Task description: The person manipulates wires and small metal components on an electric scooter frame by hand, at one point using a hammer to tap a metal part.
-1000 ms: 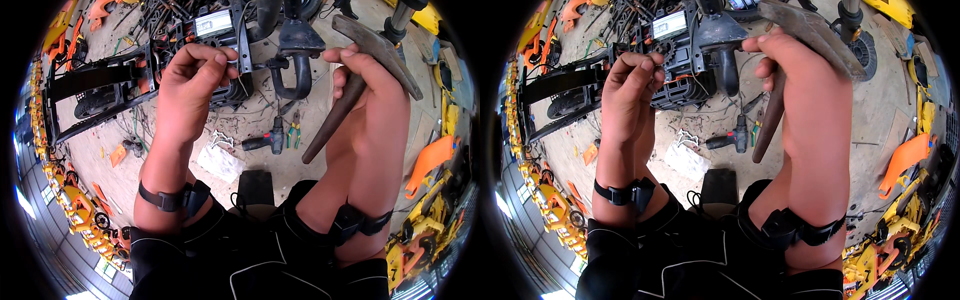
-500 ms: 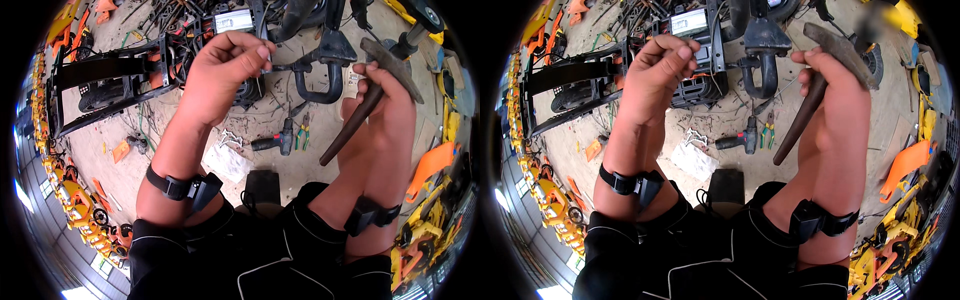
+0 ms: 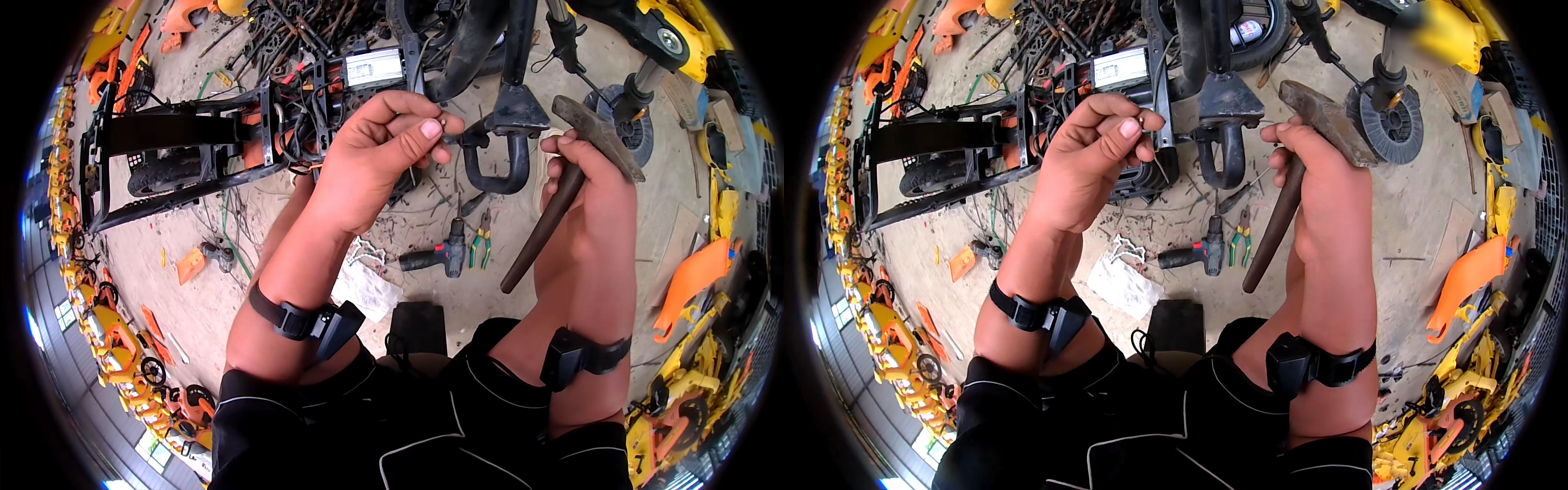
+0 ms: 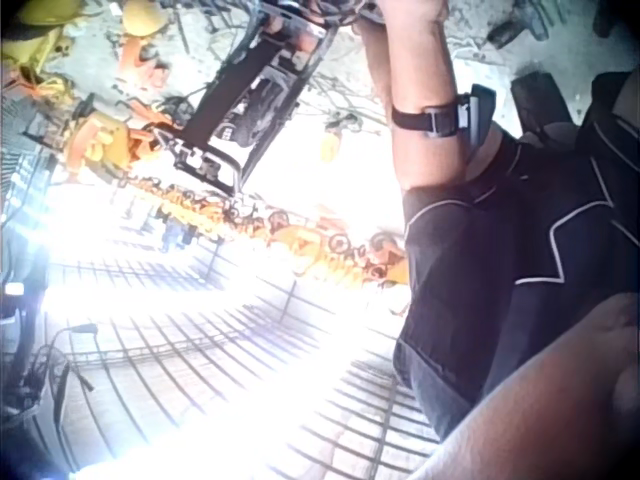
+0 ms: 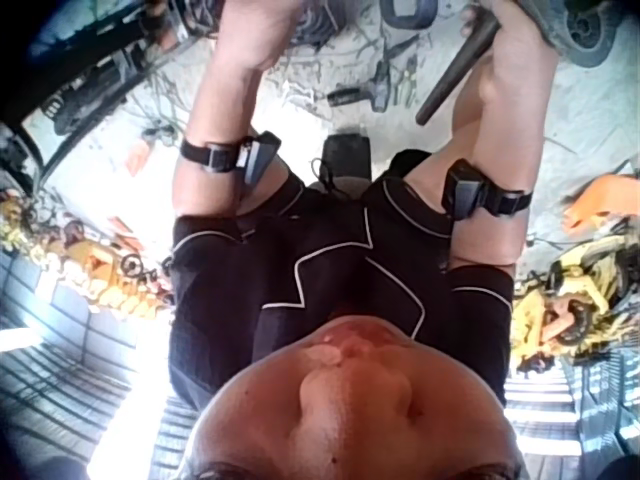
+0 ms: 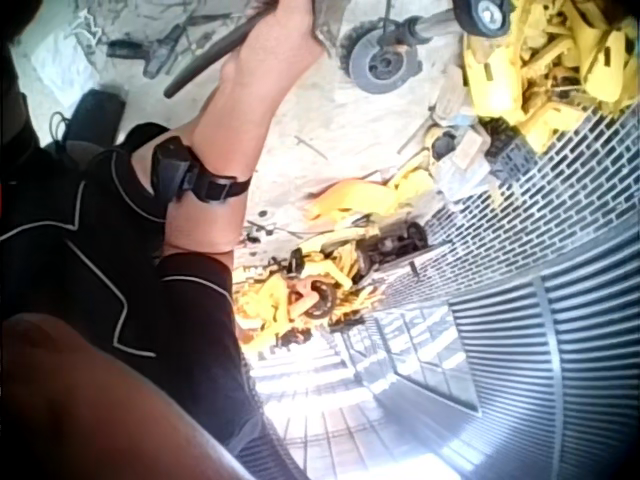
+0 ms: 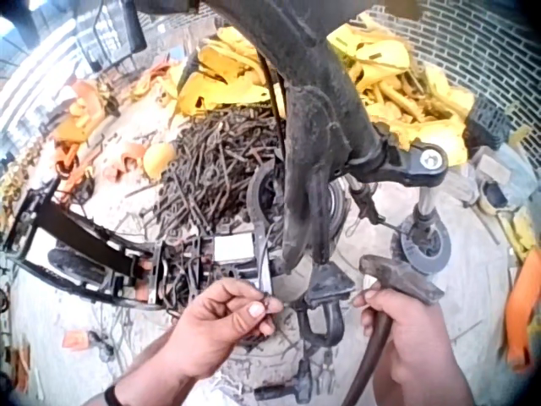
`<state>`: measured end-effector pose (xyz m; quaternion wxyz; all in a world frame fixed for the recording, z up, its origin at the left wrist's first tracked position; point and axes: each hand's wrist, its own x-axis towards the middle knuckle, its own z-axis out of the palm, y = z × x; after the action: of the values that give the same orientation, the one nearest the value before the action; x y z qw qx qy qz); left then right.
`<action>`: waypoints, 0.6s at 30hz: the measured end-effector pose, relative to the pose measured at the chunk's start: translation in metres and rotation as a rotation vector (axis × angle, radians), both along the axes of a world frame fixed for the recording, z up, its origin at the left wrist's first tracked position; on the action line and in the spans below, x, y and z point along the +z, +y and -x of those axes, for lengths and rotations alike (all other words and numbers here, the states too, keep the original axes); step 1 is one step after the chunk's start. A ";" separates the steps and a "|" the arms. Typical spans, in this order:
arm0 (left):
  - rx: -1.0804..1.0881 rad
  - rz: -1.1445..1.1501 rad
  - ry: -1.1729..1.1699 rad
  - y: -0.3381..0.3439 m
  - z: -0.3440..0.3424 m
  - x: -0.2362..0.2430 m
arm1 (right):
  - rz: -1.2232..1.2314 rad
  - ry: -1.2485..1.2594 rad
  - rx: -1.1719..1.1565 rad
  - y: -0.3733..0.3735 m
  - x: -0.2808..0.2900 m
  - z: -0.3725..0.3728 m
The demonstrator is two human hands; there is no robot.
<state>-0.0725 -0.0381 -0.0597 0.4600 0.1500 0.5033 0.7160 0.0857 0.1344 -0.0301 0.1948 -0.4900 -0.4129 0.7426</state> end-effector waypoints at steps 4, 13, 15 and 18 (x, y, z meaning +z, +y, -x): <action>0.018 0.002 0.074 0.008 -0.006 0.002 | -0.015 0.010 -0.014 0.004 -0.004 -0.004; 0.143 0.072 0.538 0.027 -0.026 0.018 | -0.018 0.043 0.048 0.009 0.001 -0.003; 0.194 0.113 0.654 0.037 -0.030 0.021 | -0.022 0.028 0.045 0.010 0.004 -0.002; 0.186 0.226 0.911 0.051 -0.036 0.038 | -0.030 0.002 0.042 0.012 0.007 -0.002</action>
<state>-0.0361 0.0128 -0.0216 0.1400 0.3520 0.7398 0.5560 0.0876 0.1468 -0.0233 0.1865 -0.4776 -0.4340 0.7408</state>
